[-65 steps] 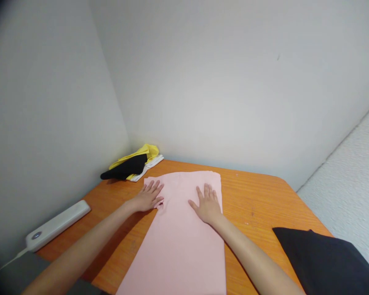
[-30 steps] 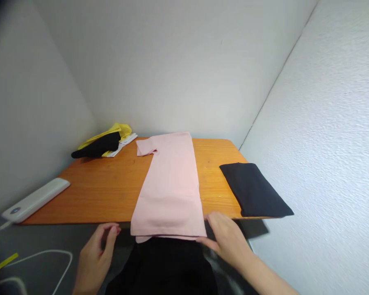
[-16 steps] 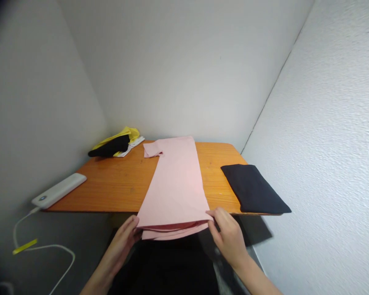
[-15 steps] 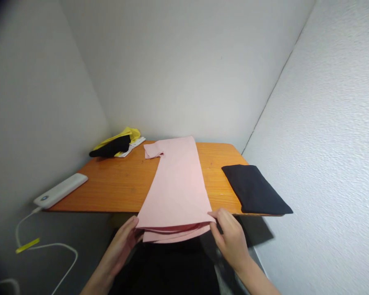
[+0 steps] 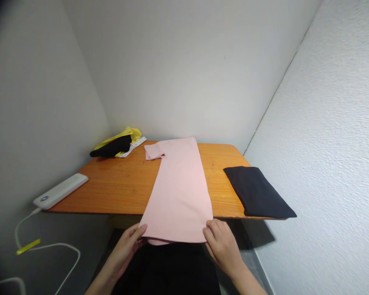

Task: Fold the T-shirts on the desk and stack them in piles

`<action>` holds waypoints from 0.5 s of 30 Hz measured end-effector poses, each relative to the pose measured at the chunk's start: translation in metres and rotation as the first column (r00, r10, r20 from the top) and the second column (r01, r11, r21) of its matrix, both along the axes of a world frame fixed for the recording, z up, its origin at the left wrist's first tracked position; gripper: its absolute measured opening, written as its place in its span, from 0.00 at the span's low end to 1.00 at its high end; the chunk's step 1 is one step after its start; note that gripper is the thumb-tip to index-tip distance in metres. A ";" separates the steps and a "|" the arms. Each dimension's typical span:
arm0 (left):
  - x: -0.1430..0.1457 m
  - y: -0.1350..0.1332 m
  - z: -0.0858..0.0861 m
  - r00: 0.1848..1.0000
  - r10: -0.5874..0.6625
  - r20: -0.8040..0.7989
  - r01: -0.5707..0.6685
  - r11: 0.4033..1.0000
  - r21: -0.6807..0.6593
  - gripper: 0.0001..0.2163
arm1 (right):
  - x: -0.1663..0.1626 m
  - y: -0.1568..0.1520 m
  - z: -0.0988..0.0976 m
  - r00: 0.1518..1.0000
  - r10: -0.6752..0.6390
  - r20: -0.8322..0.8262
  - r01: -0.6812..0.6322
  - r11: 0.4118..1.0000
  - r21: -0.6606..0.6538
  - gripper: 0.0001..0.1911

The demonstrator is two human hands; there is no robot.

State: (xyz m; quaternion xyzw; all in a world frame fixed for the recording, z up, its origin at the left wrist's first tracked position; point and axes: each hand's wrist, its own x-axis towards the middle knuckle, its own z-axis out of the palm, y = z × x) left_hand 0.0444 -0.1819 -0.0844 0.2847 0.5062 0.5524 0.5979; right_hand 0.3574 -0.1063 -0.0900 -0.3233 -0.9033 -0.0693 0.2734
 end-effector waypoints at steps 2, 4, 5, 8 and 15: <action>-0.001 -0.004 0.002 1.000 -0.020 0.005 0.020 1.000 0.020 0.17 | 0.006 0.003 0.002 0.996 0.053 -0.066 -0.054 0.998 -0.015 0.12; 0.001 -0.006 0.002 0.998 -0.045 0.044 0.047 0.999 -0.028 0.18 | 0.010 0.001 0.003 0.994 0.089 -0.067 -0.091 0.995 -0.030 0.13; 0.004 -0.007 0.001 0.996 -0.053 0.068 0.058 0.997 -0.060 0.18 | 0.009 0.000 0.005 0.994 0.100 -0.037 -0.102 0.994 -0.046 0.13; 0.010 -0.004 -0.008 0.992 -0.086 0.094 0.095 0.991 -0.096 0.22 | 0.000 -0.002 0.019 0.990 0.131 0.049 -0.122 0.981 -0.153 0.09; 0.009 0.008 -0.034 0.960 -0.096 -0.264 0.113 0.992 0.050 0.27 | -0.078 0.106 0.074 0.984 0.056 -0.172 -0.098 0.964 -0.246 0.11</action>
